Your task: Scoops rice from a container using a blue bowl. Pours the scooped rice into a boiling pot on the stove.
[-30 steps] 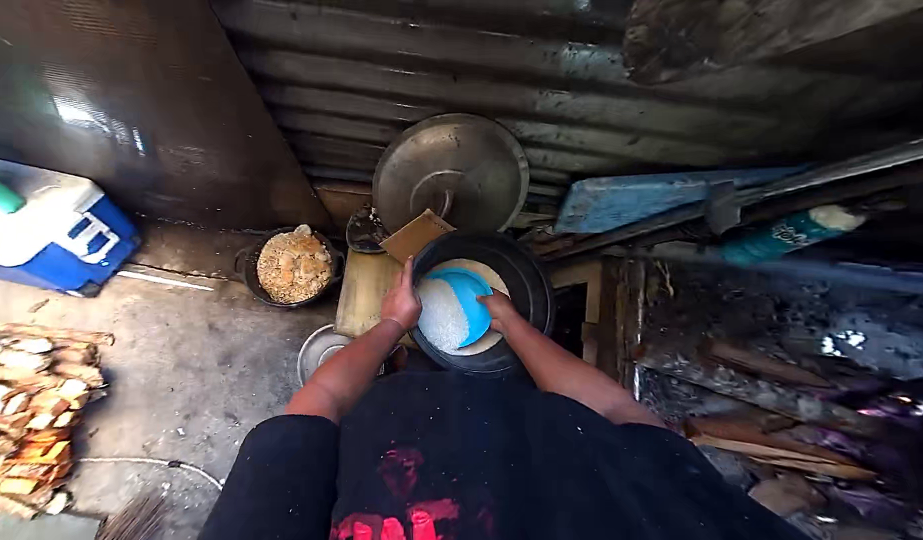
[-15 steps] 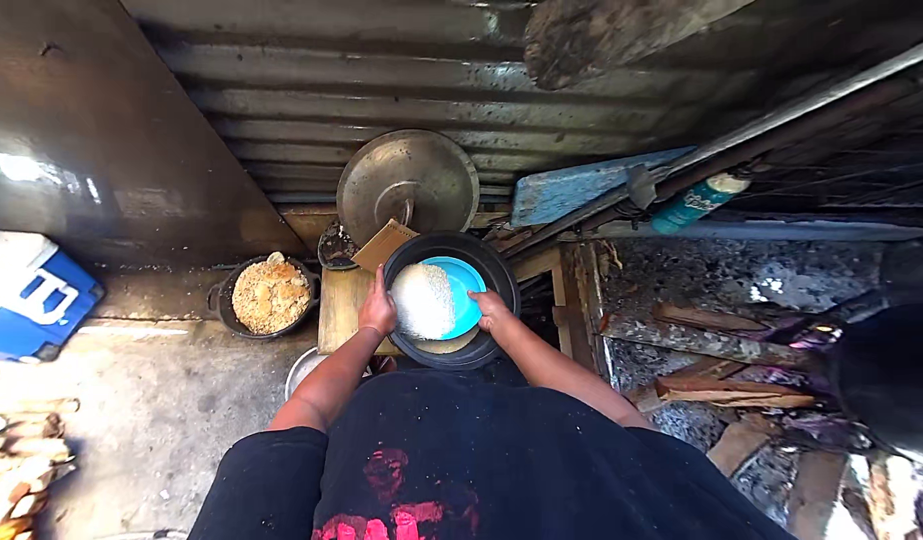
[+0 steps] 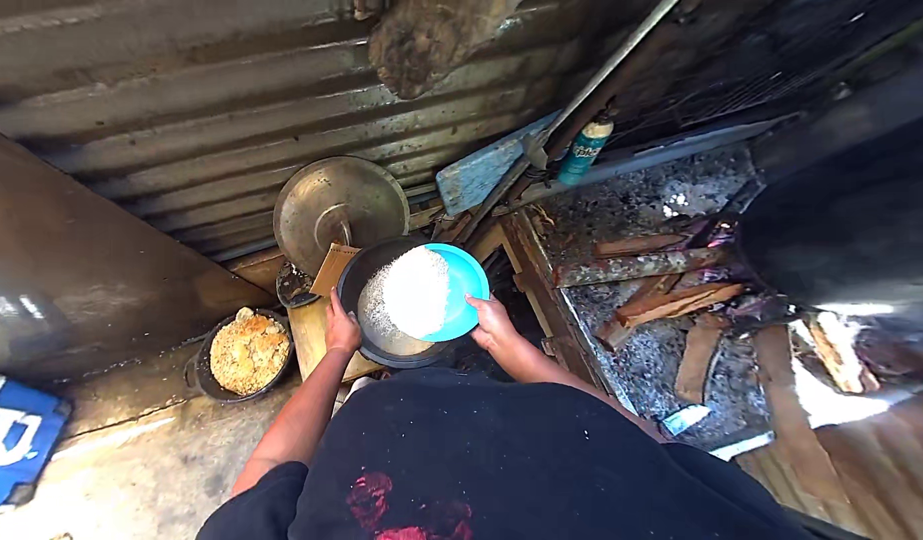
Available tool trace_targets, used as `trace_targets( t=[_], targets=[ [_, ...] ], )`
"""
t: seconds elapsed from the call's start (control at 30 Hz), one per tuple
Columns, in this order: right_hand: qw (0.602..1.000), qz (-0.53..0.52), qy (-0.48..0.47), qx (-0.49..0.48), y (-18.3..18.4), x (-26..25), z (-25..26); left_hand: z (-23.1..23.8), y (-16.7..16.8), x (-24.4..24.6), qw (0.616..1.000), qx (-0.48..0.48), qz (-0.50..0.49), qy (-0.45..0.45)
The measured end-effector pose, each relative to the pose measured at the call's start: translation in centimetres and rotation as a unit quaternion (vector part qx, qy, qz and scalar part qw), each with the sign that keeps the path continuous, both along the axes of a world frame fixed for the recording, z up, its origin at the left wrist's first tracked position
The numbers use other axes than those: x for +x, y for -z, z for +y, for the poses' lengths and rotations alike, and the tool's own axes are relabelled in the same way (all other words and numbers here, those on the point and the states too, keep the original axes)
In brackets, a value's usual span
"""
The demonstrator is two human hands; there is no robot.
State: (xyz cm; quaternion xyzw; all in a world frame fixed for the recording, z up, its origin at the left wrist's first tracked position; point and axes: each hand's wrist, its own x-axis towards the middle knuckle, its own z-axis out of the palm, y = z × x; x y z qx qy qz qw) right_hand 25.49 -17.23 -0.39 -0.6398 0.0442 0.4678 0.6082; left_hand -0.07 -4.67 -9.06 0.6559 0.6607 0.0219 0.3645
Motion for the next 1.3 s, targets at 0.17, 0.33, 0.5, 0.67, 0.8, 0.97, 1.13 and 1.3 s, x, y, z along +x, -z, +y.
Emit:
trace_targets(
  t=[0.17, 0.33, 0.5, 0.67, 0.8, 0.97, 1.13, 1.3],
  targets=[
    [0.998, 0.038, 0.014, 0.045, -2.8, 0.2, -1.5, -1.2, -7.5, 3.0, 0.973, 0.194, -0.095, 0.077],
    [0.994, 0.074, 0.008, 0.08, -4.5, -0.3, -2.2, -3.5, -14.9, 11.1, 0.877, 0.333, -0.09, 0.336],
    [0.991, 0.08, -0.021, 0.105, -5.3, 0.5, -2.7, -4.6, -15.3, 15.3, 0.847, 0.325, -0.014, 0.421],
    [0.99, 0.088, -0.042, 0.106, -5.6, 1.4, -3.0, -5.2, -15.6, 16.3, 0.851, 0.323, 0.018, 0.414],
    [0.989, 0.082, -0.053, 0.109, -5.6, 2.1, -2.9, -5.0, -15.2, 16.8, 0.842, 0.357, 0.025, 0.404],
    [0.988, 0.082, -0.065, 0.114, -5.6, 2.4, -2.4, -5.1, -15.1, 17.2, 0.827, 0.378, 0.033, 0.415],
    [0.986, 0.085, -0.07, 0.122, -5.2, 2.2, -1.9, -5.1, -15.0, 17.2, 0.818, 0.382, 0.041, 0.428],
    [0.986, 0.089, -0.075, 0.119, -5.0, 1.9, -1.6, -4.9, -14.7, 17.4, 0.802, 0.384, 0.06, 0.453]
  ],
)
